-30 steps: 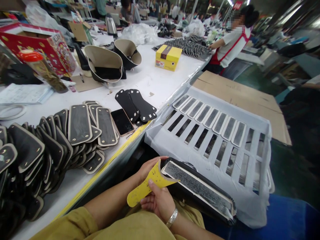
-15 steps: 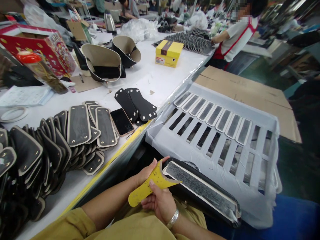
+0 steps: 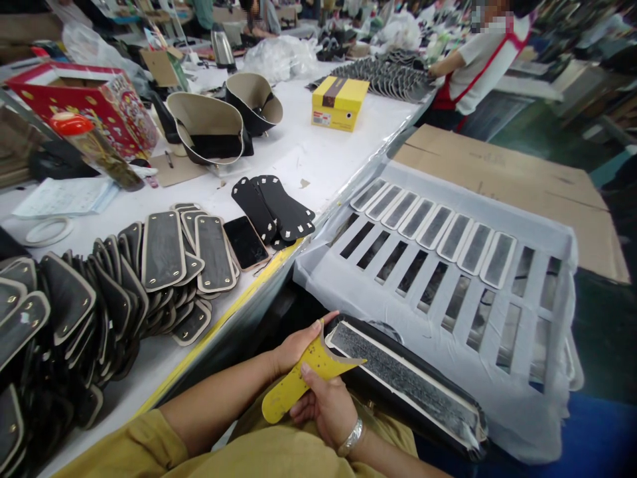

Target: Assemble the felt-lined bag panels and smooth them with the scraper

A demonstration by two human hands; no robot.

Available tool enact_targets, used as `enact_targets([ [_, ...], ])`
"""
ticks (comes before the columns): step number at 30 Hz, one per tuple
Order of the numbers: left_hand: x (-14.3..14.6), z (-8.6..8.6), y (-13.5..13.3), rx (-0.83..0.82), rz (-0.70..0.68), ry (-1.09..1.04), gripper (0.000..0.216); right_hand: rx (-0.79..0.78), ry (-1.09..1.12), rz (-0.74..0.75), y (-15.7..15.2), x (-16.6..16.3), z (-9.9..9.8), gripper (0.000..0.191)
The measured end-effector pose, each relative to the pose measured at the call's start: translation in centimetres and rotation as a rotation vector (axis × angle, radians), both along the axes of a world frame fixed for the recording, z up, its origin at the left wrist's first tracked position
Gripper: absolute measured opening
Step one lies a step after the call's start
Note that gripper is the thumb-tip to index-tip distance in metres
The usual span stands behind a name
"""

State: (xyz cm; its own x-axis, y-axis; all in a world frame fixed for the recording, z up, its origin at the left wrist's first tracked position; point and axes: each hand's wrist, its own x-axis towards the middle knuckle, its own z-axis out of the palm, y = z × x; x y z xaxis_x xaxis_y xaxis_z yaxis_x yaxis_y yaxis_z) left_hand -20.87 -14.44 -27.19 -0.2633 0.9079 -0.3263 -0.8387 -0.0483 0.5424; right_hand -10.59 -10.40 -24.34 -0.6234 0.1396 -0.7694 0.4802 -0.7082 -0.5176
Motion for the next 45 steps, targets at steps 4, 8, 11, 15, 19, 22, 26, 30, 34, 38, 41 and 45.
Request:
enact_targets([
  [4, 0.5, -0.1, -0.1, -0.005, 0.040, 0.081, 0.055, 0.034, 0.029, 0.068, 0.7, 0.6, -0.5, 0.044],
  [8, 1.3, 0.0, 0.0, -0.002, 0.105, 0.119, 0.052, 0.057, 0.044, 0.129, 1.5, 1.4, -1.2, 0.040],
  [11, 1.7, 0.2, 0.1, -0.017, 0.139, 0.120, 0.053, 0.052, 0.048, 0.138, 1.8, 1.7, -1.6, 0.042],
  [15, 1.6, 0.1, 0.1, -0.045, 0.149, 0.166, 0.051, 0.045, 0.049, 0.143, 1.7, 1.6, -1.9, 0.043],
  [19, 1.0, 0.0, 0.2, -0.054, 0.120, 0.242, 0.048, 0.041, 0.074, 0.127, 1.6, 1.5, -2.4, 0.046],
  [22, 0.8, 0.1, 0.3, -0.061, 0.108, 0.264, 0.048, 0.056, 0.081, 0.121, 1.7, 1.5, -2.5, 0.048],
  [26, 0.9, 0.3, 0.3, -0.072, 0.099, 0.286, 0.049, 0.044, 0.091, 0.126, 1.8, 1.6, -2.5, 0.047],
  [30, 0.9, 0.3, 0.2, -0.084, 0.086, 0.286, 0.050, 0.006, 0.103, 0.106, 1.6, 1.5, -2.5, 0.047],
  [34, 0.8, 0.1, 0.1, -0.087, 0.077, 0.298, 0.050, -0.009, 0.123, 0.105, 1.5, 1.6, -2.6, 0.045],
  [38, 1.1, 0.1, 0.1, -0.099, 0.091, 0.295, 0.050, -0.001, 0.122, 0.134, 1.6, 1.8, -2.8, 0.045],
  [41, 1.7, 0.0, 0.0, -0.092, 0.129, 0.249, 0.051, 0.017, 0.101, 0.163, 1.9, 2.0, -2.8, 0.046],
  [45, 2.6, -0.2, 0.0, -0.108, 0.202, 0.242, 0.050, 0.065, 0.108, 0.192, 2.4, 2.4, -3.0, 0.041],
])
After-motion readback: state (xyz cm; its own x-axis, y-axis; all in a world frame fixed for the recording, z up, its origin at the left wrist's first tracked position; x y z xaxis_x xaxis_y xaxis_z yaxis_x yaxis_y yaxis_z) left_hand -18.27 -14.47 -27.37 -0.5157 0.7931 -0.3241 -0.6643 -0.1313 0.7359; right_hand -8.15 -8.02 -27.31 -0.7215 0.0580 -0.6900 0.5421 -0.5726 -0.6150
